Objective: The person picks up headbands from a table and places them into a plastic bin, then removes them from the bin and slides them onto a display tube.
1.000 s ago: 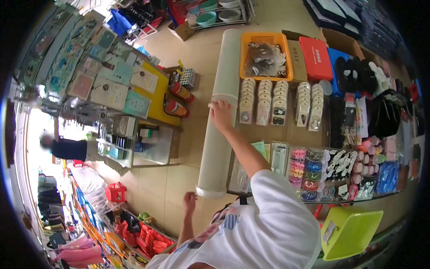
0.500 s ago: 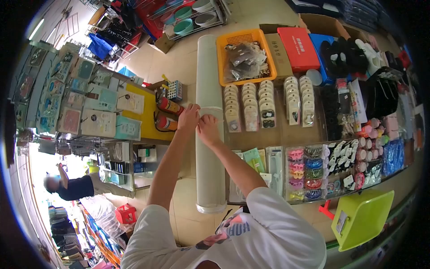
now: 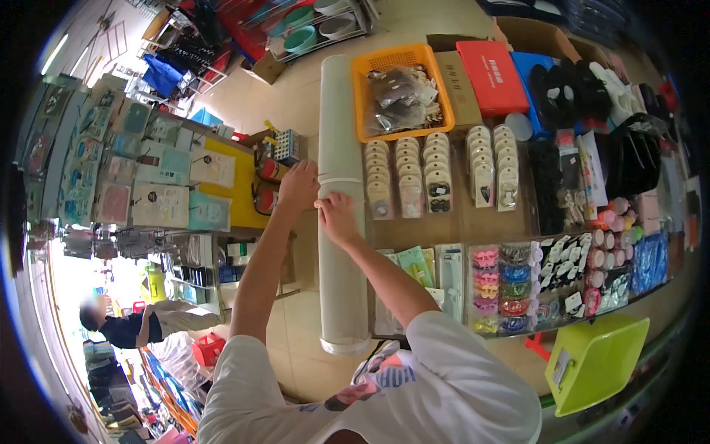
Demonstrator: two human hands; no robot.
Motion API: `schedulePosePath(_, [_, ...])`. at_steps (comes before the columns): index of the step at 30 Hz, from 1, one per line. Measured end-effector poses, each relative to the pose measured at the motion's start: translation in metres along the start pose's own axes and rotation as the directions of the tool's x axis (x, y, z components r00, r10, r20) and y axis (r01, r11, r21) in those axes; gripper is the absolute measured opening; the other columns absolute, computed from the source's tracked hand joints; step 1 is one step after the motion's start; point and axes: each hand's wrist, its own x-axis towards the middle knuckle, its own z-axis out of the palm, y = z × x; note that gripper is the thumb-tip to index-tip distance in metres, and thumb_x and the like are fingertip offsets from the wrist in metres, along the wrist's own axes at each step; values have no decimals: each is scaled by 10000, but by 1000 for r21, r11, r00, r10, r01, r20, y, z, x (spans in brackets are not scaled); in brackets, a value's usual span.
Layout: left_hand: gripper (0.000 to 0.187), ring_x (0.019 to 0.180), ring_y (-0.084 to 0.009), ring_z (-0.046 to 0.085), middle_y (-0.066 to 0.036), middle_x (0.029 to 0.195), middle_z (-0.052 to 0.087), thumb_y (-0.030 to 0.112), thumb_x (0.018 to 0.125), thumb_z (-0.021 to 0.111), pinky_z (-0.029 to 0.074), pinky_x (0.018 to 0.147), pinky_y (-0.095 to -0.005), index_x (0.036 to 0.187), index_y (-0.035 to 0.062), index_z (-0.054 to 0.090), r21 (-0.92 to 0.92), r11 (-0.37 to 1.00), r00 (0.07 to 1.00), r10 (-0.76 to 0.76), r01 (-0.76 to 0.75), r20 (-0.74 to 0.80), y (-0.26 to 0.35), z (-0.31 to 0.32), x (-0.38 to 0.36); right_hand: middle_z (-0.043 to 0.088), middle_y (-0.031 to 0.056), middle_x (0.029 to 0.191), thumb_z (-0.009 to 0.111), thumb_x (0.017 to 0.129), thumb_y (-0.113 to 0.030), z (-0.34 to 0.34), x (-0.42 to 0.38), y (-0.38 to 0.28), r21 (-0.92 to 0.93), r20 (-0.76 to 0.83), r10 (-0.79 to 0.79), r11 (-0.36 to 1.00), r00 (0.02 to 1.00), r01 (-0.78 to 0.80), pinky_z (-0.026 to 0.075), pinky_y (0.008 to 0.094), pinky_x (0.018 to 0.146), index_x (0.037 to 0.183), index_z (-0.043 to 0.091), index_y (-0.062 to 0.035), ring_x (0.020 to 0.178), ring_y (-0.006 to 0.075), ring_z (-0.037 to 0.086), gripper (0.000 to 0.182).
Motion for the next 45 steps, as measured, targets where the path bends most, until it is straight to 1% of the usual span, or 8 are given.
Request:
schedulePosePath(12, [196,846,-464,559,-222,1025,525,54,848,545,482,673,-531,1025,38,462,-197,702,677,-712,684,-184,67,-91,-302,535,107,1059,689,781,-104,4,-5,-2,-27,44,0,1000,999,1,358,502,919,1010,617,-86,1076,330,490,241])
schedulePosePath(14, [235,879,-452,573,-238,1042,531,82,832,555,500,689,-529,1045,2,498,-56,505,503,-863,861,-40,88,-30,-437,539,107,1069,671,823,-141,10,-8,4,-46,64,-11,999,998,14,362,510,921,1000,618,-91,1090,332,489,191])
schedulePosePath(16, [250,876,-436,626,-249,901,632,227,886,581,524,725,-487,989,-1,574,86,30,4,-960,996,281,142,46,-576,542,107,1082,637,869,-178,8,-10,-1,-85,77,-2,996,997,9,366,514,912,984,610,-99,1101,332,489,143])
schedulePosePath(19, [350,786,-381,662,-212,827,680,326,899,565,535,680,-451,940,-15,637,227,-79,-210,-741,971,638,305,89,-711,566,118,1044,621,888,-181,12,-5,1,-175,94,-37,983,995,53,374,515,888,1019,581,-90,1050,335,520,165])
schedulePosePath(26, [371,789,-353,674,-203,834,690,339,917,534,542,692,-436,1018,-2,639,-110,-378,-108,-511,919,853,486,130,-734,610,131,961,541,989,-97,-165,66,-144,337,-117,-190,916,975,218,491,333,762,1137,470,-25,821,232,614,180])
schedulePosePath(34, [407,793,-321,689,-192,842,700,354,937,499,550,706,-419,1107,12,642,-90,-224,-66,-605,970,794,417,159,-768,556,98,1013,533,987,-46,-305,-9,-210,756,-189,-114,617,975,219,440,213,639,1241,391,0,755,97,550,295])
schedulePosePath(40, [336,681,-237,605,-114,805,681,279,951,462,482,618,-373,1060,46,679,-502,-279,13,-865,819,502,251,111,-745,485,-25,775,517,1010,-130,-386,-89,-201,589,-75,12,807,997,35,339,202,532,1228,463,-54,613,41,411,237])
schedulePosePath(45, [324,542,-169,507,-51,670,587,292,970,460,412,485,-343,1020,58,679,-517,-152,188,-816,842,547,276,89,-661,499,-24,738,577,988,-200,-495,-184,-203,377,-123,118,924,985,-63,345,238,520,1168,523,-67,605,45,421,230])
